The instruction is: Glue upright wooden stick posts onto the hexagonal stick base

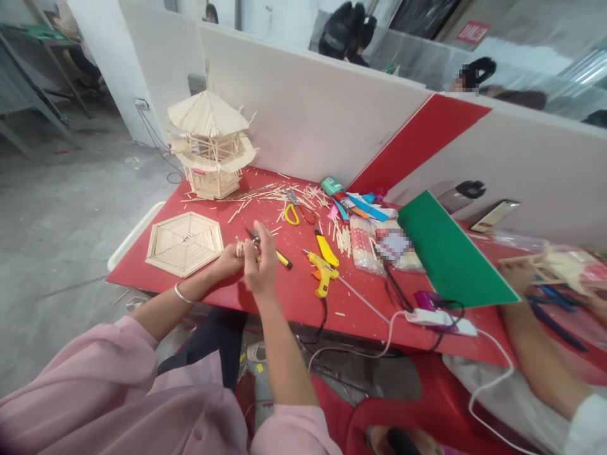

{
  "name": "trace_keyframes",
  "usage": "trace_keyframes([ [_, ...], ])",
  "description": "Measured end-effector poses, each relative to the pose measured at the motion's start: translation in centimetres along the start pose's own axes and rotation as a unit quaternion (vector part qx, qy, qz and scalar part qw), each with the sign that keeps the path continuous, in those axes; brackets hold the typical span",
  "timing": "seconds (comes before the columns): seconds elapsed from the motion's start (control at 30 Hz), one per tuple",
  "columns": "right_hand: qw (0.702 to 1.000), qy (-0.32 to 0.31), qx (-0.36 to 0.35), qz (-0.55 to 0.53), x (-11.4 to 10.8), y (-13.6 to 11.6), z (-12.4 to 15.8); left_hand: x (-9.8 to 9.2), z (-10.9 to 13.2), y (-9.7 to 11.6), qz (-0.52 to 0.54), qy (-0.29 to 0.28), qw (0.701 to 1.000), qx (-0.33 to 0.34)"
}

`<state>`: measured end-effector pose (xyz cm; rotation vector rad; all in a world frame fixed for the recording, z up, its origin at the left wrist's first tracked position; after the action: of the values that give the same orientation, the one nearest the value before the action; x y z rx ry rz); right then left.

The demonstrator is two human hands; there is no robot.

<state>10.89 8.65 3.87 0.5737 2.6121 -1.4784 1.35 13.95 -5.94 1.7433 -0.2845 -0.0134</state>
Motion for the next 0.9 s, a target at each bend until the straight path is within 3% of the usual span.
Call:
trace_keyframes([
  [0.07, 0.998, 0.054, -0.007, 0.034, -1.5, 0.0, 0.3, -0.9, -0.3, 0.4, 0.019, 0.045, 0.999, 0.015],
  [0.13, 0.994, 0.062, 0.014, 0.091, -2.3, 0.9, -0.1, -2.8, -0.4, 0.5, 0.036, 0.128, 0.991, 0.013],
  [0.23, 0.97, -0.027, 0.075, 0.23, -2.1, 4.0, -2.3, -4.7, -0.1, 0.7, 0.054, 0.214, 0.975, 0.007],
  [0.37, 0.863, -0.235, 0.153, 0.42, -0.4, 10.2, -5.2, -3.8, -0.3, 1.2, 0.055, 0.175, 0.983, 0.001],
  [0.5, 0.833, -0.331, 0.144, 0.42, 1.6, 13.9, -7.4, -3.3, 0.0, 1.1, 0.035, 0.171, 0.984, -0.016],
  [0.73, 0.836, -0.329, 0.132, 0.418, 4.8, 17.5, -10.5, -3.0, 0.1, -0.5, 0.063, 0.179, 0.977, -0.092],
  [0.9, 0.846, -0.288, 0.135, 0.428, 7.9, 17.2, -14.7, -3.0, -0.1, -0.9, 0.062, 0.177, 0.979, -0.084],
])
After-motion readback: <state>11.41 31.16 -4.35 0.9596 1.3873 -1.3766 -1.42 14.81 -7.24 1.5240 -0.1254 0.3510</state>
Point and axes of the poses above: each hand's wrist, its own z-axis away from the middle knuckle, its own x-axis out of the palm, y = z × x, the point moved 10 cm from there along -z, towards the middle knuckle, and after that the axes turned 5 degrees about x, right-handed, at the moved point
